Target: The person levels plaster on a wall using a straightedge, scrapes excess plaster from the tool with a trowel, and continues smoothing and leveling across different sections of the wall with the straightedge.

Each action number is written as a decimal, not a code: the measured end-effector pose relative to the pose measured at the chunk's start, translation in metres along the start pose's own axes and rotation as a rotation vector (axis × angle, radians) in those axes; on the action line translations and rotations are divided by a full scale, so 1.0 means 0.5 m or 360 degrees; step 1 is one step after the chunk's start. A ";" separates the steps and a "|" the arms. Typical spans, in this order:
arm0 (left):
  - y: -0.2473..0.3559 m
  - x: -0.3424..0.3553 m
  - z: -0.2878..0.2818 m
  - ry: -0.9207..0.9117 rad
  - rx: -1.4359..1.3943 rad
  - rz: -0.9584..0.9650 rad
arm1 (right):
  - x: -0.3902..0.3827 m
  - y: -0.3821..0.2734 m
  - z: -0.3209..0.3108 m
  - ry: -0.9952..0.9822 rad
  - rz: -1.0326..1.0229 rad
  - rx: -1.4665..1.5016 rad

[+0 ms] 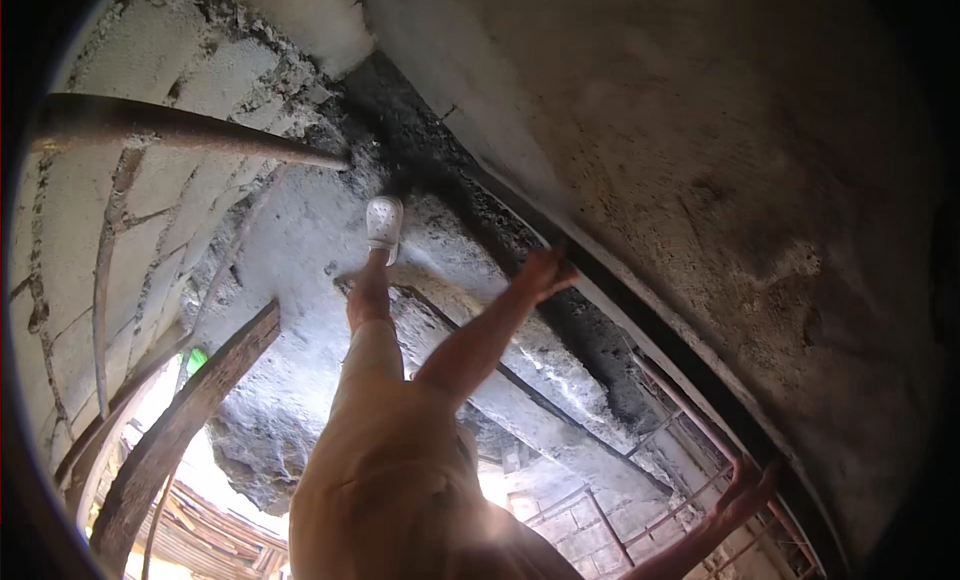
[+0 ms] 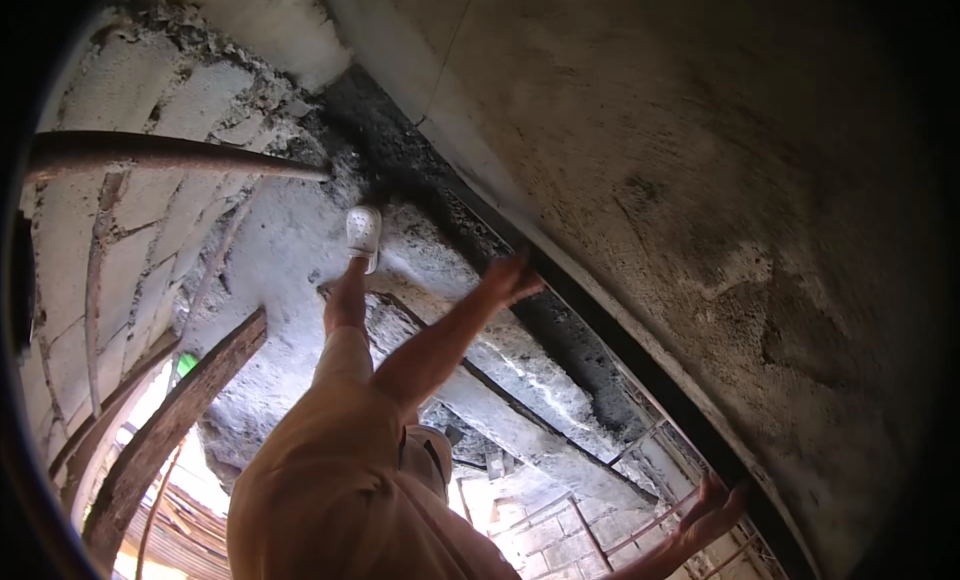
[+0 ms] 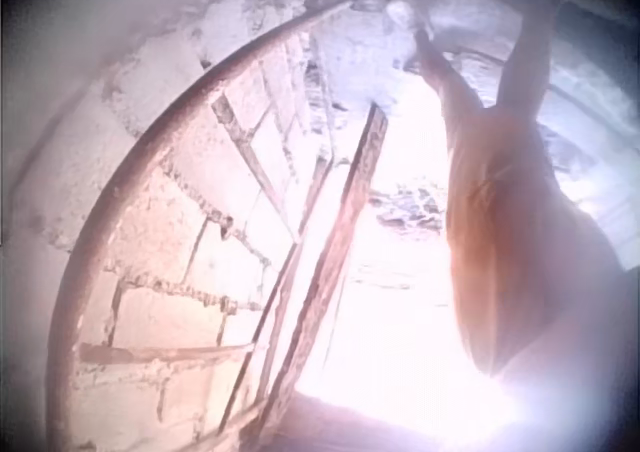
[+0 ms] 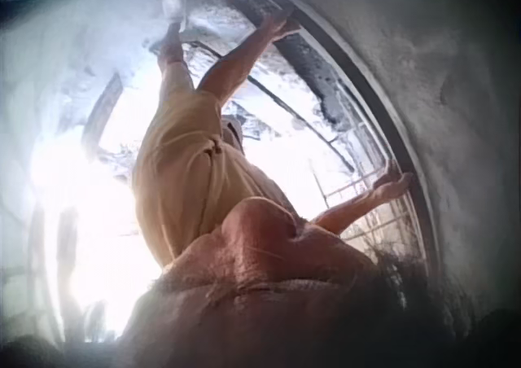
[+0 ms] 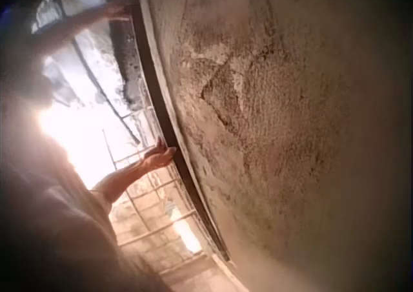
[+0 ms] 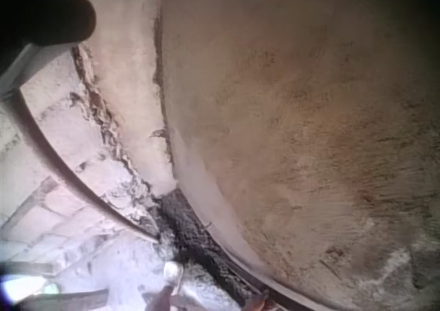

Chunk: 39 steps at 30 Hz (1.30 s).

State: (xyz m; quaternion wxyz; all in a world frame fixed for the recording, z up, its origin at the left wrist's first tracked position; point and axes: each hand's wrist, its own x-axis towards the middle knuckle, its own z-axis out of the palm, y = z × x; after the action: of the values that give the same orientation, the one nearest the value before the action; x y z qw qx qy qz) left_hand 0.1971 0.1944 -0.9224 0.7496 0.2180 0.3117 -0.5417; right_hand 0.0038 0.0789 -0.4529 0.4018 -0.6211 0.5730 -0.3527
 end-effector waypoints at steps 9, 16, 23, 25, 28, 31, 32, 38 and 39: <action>-0.242 0.046 0.052 0.0219 -0.0087 -0.0397 | 0.095 -0.014 -0.217 0.0285 -0.0030 -0.0436; -0.034 0.170 -0.087 0.0157 -0.0068 -0.0001 | 0.064 0.166 0.017 0.0047 0.0121 -0.0203; 0.279 0.107 -0.061 0.0548 0.0022 0.0272 | -0.025 0.101 0.216 -0.0184 0.0041 0.0077; 0.303 0.083 -0.071 0.0321 -0.0174 0.0523 | -0.030 0.090 0.208 -0.0228 0.0051 0.0073; 0.299 0.076 -0.084 0.0149 -0.0053 0.0340 | -0.021 0.081 0.189 -0.0031 0.0098 0.0015; 0.189 0.113 -0.113 0.0299 -0.0223 0.0335 | 0.033 0.061 0.003 -0.0582 0.0219 0.0082; 0.117 0.129 -0.127 0.0239 -0.0187 0.0284 | 0.019 0.045 0.007 -0.0244 0.0133 0.0077; -0.220 0.140 -0.014 0.0371 -0.0284 -0.0259 | 0.119 -0.008 -0.174 0.0197 0.0070 -0.0464; -0.223 0.135 -0.008 0.0369 -0.0286 -0.0283 | 0.115 -0.014 -0.171 0.0254 0.0039 -0.0501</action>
State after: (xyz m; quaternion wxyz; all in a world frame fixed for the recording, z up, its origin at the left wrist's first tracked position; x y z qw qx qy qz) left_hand 0.1052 0.1160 -0.9714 0.6742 0.1827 0.4613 -0.5471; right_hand -0.0646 0.0137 -0.4113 0.2571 -0.6394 0.6587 -0.3018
